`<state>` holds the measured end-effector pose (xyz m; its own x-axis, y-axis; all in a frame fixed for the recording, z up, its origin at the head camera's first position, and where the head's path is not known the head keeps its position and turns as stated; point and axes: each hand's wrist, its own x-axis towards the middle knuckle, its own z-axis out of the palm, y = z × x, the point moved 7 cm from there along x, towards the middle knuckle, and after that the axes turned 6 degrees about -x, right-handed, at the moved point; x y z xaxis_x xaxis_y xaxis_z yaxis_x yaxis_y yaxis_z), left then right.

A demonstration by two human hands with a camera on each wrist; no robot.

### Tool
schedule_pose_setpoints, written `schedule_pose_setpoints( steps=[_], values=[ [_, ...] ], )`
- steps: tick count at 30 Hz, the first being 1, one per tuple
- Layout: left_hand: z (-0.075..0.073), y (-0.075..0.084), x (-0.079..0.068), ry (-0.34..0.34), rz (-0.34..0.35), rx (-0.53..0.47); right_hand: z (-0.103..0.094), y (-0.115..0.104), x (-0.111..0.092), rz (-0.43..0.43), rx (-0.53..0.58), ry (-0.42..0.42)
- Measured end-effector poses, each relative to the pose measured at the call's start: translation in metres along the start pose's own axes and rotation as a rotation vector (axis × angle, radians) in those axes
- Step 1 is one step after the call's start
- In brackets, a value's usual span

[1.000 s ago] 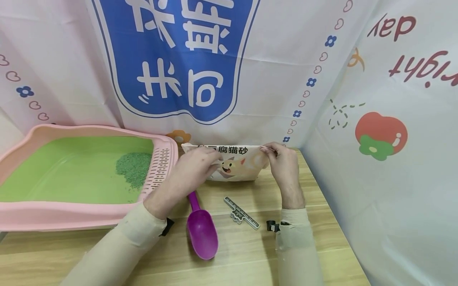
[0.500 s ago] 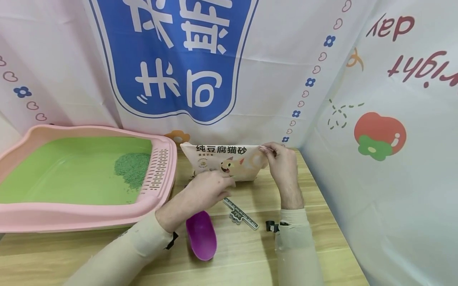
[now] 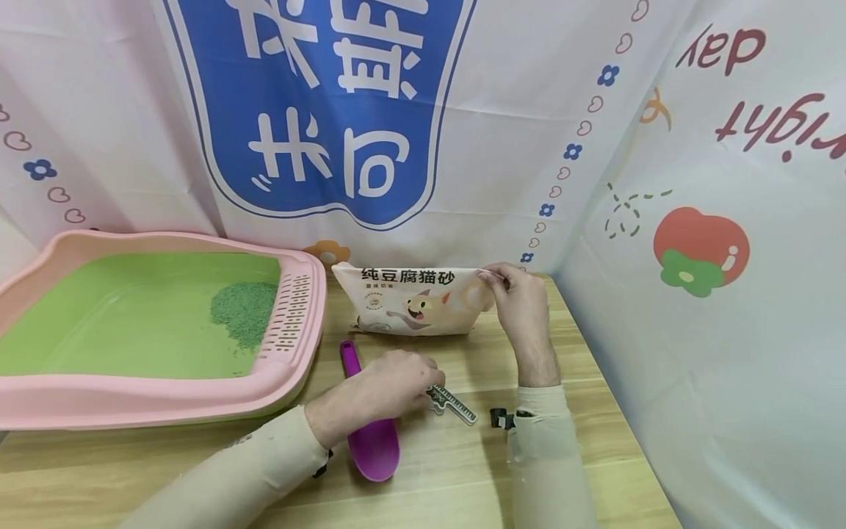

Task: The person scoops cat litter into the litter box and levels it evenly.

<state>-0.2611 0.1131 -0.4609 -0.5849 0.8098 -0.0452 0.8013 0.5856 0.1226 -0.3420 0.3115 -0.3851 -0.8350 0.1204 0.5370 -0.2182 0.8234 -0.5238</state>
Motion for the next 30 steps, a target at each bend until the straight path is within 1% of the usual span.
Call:
schedule_pose_setpoints(
  steps=[7, 13, 16, 21, 26, 30],
  values=[
    [0.019, 0.010, 0.003, -0.061, 0.013, 0.090, 0.000, 0.000, 0.000, 0.005, -0.003, -0.003],
    [0.030, 0.013, 0.006, -0.098, 0.046, 0.169, 0.001, -0.001, 0.000, 0.001, 0.003, -0.005],
    [0.033, 0.013, 0.007, -0.102, 0.050, 0.210, 0.001, -0.002, 0.000, 0.001, 0.004, -0.006],
    [0.033, 0.013, 0.009, -0.100, 0.057, 0.248, 0.001, -0.002, 0.000, 0.006, 0.003, -0.009],
    [0.034, 0.013, 0.013, -0.111, 0.070, 0.257, 0.001, -0.003, 0.000, 0.002, 0.003, -0.006],
    [0.036, 0.013, 0.016, -0.132, 0.084, 0.256, 0.001, -0.003, 0.000, 0.000, 0.000, -0.002]
  ],
)
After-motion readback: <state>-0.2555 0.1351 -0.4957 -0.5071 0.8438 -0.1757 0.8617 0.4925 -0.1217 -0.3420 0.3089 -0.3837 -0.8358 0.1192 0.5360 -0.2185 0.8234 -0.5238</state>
